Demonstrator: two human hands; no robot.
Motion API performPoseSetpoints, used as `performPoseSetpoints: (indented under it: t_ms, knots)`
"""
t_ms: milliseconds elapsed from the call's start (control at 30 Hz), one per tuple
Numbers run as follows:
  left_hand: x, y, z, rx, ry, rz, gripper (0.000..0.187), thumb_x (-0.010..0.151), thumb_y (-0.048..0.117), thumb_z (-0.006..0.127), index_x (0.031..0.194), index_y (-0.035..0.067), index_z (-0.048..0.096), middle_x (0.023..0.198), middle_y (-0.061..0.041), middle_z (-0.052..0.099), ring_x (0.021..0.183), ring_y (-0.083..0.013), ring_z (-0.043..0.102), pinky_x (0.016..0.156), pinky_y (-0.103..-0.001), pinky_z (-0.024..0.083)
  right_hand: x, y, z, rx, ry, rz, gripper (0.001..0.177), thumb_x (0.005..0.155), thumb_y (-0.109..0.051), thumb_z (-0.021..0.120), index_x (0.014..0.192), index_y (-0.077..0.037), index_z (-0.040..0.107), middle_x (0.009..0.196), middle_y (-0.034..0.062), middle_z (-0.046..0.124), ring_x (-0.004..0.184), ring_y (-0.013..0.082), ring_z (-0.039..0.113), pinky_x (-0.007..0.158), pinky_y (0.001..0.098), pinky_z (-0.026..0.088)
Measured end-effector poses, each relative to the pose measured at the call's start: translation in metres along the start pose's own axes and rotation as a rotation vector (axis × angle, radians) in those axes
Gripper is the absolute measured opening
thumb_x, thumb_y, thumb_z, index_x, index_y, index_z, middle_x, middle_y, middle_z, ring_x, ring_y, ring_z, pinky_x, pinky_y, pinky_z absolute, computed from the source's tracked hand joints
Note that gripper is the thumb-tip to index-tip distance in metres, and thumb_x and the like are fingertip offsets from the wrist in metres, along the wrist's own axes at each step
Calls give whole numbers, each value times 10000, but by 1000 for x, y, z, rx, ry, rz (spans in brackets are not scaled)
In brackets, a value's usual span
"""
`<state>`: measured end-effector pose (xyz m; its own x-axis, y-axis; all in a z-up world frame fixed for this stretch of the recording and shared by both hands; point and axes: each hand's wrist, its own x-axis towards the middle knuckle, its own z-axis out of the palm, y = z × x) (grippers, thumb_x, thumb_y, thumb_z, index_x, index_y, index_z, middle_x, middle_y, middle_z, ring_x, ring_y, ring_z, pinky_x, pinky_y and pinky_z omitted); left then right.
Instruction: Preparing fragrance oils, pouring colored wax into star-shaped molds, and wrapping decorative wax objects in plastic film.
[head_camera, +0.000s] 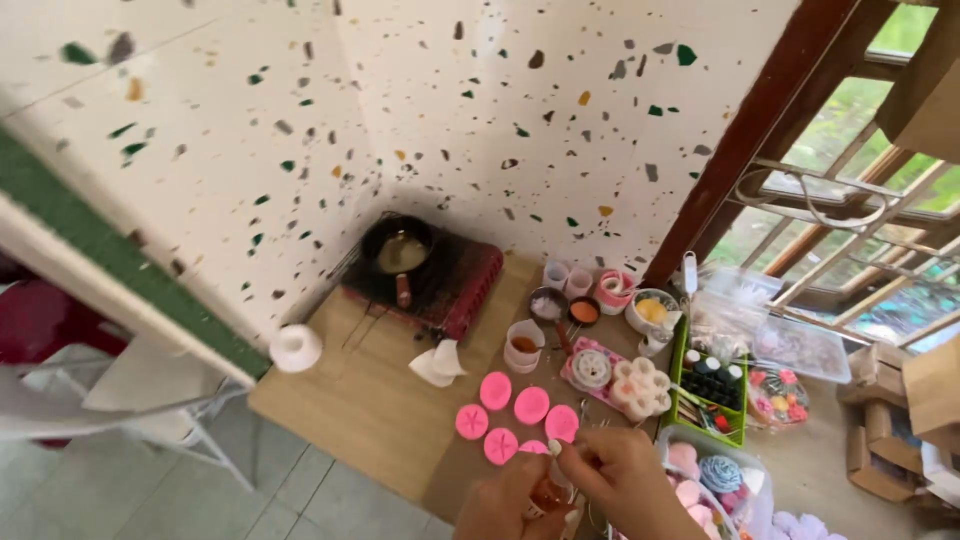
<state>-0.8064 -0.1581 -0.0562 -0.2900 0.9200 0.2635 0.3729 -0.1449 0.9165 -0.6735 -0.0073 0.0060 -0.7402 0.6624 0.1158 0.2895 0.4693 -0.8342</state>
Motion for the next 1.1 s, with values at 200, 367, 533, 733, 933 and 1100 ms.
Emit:
performPoseSetpoints:
  t_ms: [200, 367, 533, 733, 933, 1100]
  knots:
    - [42, -19, -21, -895, -305, -287, 515, 932, 167, 768, 1369, 15, 543, 1013, -38, 679, 930, -103, 640, 863, -261, 505, 53, -16, -33, -54, -323, -158, 329, 921, -182, 739, 721, -4, 548, 639, 111, 558, 596, 232, 535, 566, 378, 424]
    - [74, -25, -50, -1037, -486, -424, 545, 892, 203, 744, 1365, 23, 542, 1112, -38, 680, 1059, -110, 645, 972, -291, 505, 69, -76, -67, -213, -360, -303, 169, 926, -163, 715, 991, -29, 636, 958, 122, 657, 834, 291, 645, 717, 374, 500]
    - [97, -43, -70, -967, -628, -438, 519, 905, 185, 753, 1333, 7, 520, 1128, -27, 654, 1064, -111, 634, 979, -314, 491, 81, -50, -80, -218, -228, -280, 163, 869, -110, 704, 1023, -60, 684, 1059, 81, 744, 913, 254, 715, 738, 331, 573]
    - [114, -61, -89, -783, -579, -384, 595, 832, 131, 756, 1365, 94, 492, 1119, -14, 620, 1061, -108, 603, 1001, -297, 456, 133, 199, -27, -151, 370, 227, 255, 833, -132, 738, 1073, -60, 790, 899, 93, 793, 726, 173, 724, 666, 310, 577]
    - [92, -142, -85, -636, -256, -358, 659, 790, 165, 824, 1370, 67, 527, 1091, -59, 650, 1035, -169, 638, 928, -376, 530, 90, 382, 116, -362, 248, 696, 176, 788, -228, 730, 858, -100, 828, 805, 169, 786, 713, 279, 770, 705, 400, 617]
    - [94, -149, -99, -458, -167, -370, 614, 812, 310, 860, 1312, 89, 579, 1180, -78, 738, 1107, -207, 737, 993, -395, 583, 96, 360, 145, -484, 390, 972, 236, 888, -287, 702, 990, -84, 768, 1006, 209, 744, 957, 401, 721, 822, 525, 574]
